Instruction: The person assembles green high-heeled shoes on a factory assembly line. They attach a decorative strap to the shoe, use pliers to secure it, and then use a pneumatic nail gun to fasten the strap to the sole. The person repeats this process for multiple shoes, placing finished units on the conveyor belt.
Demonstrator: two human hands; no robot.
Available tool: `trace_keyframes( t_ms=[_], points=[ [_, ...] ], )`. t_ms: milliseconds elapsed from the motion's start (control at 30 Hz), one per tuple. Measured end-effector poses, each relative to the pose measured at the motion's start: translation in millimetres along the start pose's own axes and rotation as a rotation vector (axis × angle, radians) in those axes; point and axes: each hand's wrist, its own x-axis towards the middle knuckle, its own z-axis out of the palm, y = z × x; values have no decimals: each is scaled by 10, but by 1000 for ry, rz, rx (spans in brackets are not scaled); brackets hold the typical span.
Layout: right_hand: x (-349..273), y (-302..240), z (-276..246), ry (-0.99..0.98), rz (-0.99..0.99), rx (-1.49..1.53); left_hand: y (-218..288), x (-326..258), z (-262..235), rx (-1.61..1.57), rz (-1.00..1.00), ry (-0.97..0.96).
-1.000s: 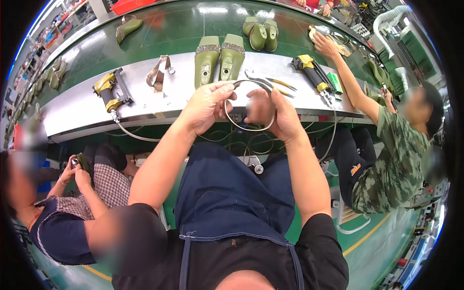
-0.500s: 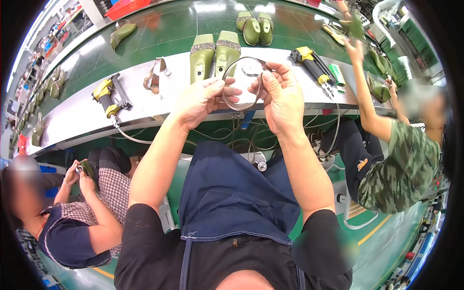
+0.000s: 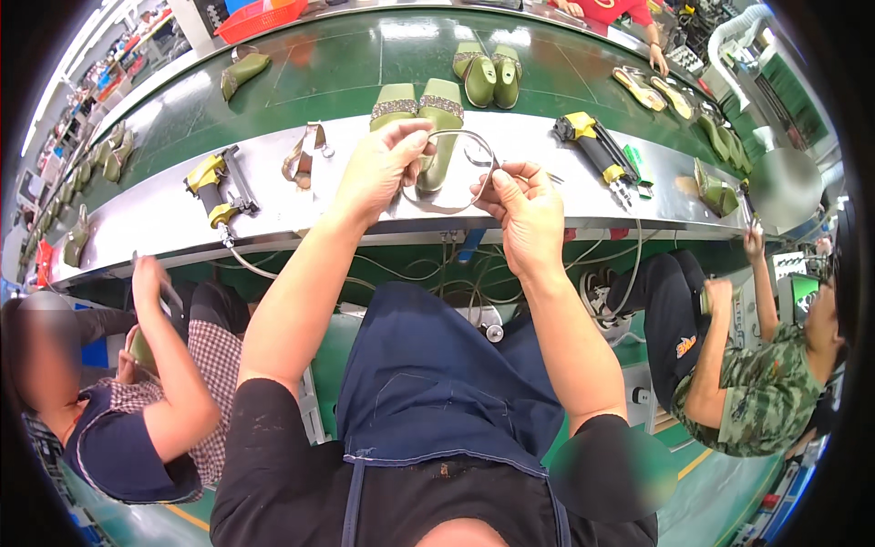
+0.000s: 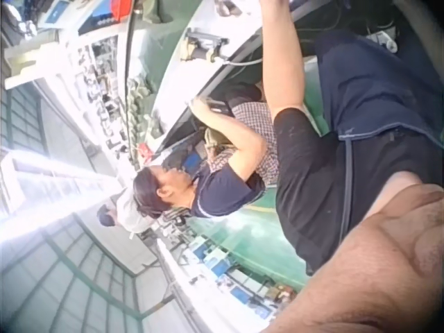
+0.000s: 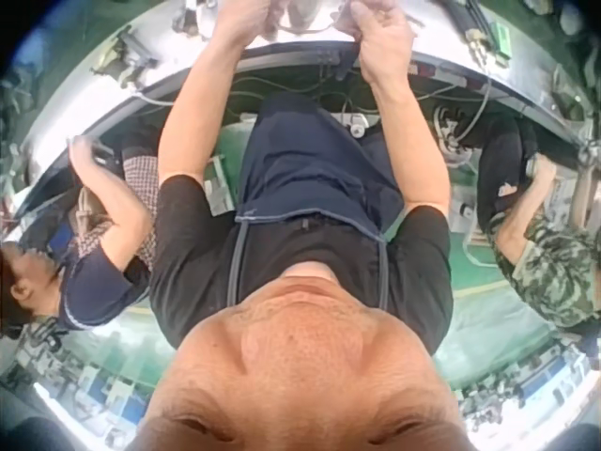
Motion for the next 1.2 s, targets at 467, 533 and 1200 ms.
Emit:
trace_keyframes(
  t_ms=[467, 533, 1200],
  points=[
    [77, 136, 189, -111, -368, -803, 480, 596, -437, 654, 203, -193],
    [81, 209, 301, -230, -423, -839, 576, 609, -603, 752, 174, -239],
    [420, 1196, 1193, -58, -476, -882, -334, 900, -881, 635, 243, -192]
  ],
)
